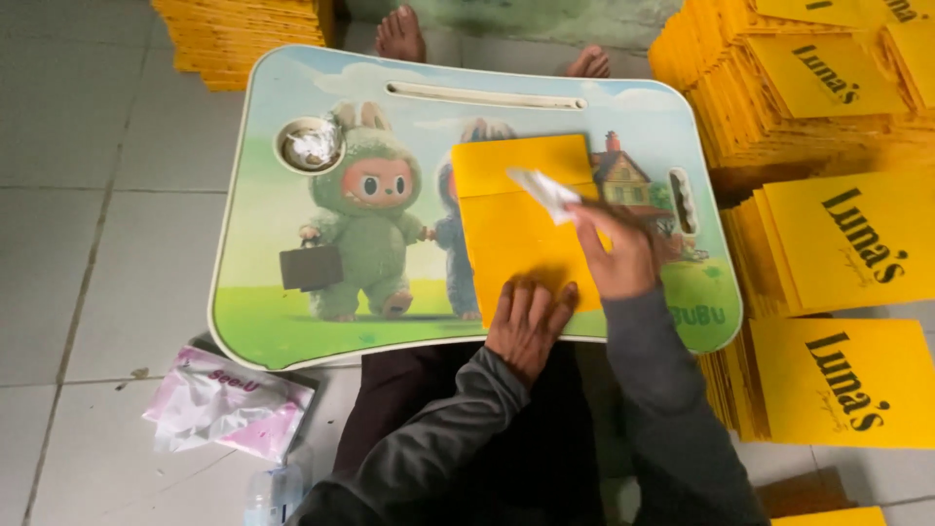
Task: The person sits on the floor with a small desk on their lap and assembles yellow printed paper bags. They apply glue from a small container to the white inner panels, fold and press the yellow printed sheets onto the bags, wipe excess glue with a tissue, and place finished bags onto stacks on the floor.
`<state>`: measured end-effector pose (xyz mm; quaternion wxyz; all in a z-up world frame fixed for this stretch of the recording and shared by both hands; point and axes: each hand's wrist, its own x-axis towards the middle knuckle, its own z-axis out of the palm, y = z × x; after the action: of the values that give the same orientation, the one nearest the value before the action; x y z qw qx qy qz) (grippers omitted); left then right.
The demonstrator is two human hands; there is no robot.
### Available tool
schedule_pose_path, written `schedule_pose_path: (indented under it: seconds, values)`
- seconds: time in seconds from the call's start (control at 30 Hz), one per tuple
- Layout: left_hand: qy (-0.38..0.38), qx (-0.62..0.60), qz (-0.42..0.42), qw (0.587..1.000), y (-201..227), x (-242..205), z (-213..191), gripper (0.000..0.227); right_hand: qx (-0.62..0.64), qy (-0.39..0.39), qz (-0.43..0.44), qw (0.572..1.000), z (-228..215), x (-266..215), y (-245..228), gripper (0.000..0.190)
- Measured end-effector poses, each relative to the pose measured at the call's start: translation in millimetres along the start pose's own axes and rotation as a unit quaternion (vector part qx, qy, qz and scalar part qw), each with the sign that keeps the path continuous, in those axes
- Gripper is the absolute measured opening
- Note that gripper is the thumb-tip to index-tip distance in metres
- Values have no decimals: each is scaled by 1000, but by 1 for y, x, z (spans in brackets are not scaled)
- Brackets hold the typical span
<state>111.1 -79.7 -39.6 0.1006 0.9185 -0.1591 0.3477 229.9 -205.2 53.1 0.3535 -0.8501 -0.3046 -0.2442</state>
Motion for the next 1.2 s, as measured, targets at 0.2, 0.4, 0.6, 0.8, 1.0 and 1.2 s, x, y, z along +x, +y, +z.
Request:
schedule_pose_path:
  seconds: [0.2,0.4,0.6,0.8,1.0,1.2]
  values:
    - [84,-25,14,996,1,21,-14,40,-116,-179,-1,977,-29,-79,8,51]
    - [127,-22,29,991,0,23,-12,39,-143,-247,31,958,41,1,116,57]
    - [117,-7,39,992,-2,19,-7,47,-58,-150,136,978,61,60,185,41]
    - [121,-11,32,992,0,15,-4,47,-11,-92,81,992,-19,-37,20,36]
    - [145,-35,6,989,13,7,-4,31,-154,-217,17,964,28,-49,84,49]
    - [126,-21,9,992,7,8,-3,46,-114,-175,65,976,29,3,168,46]
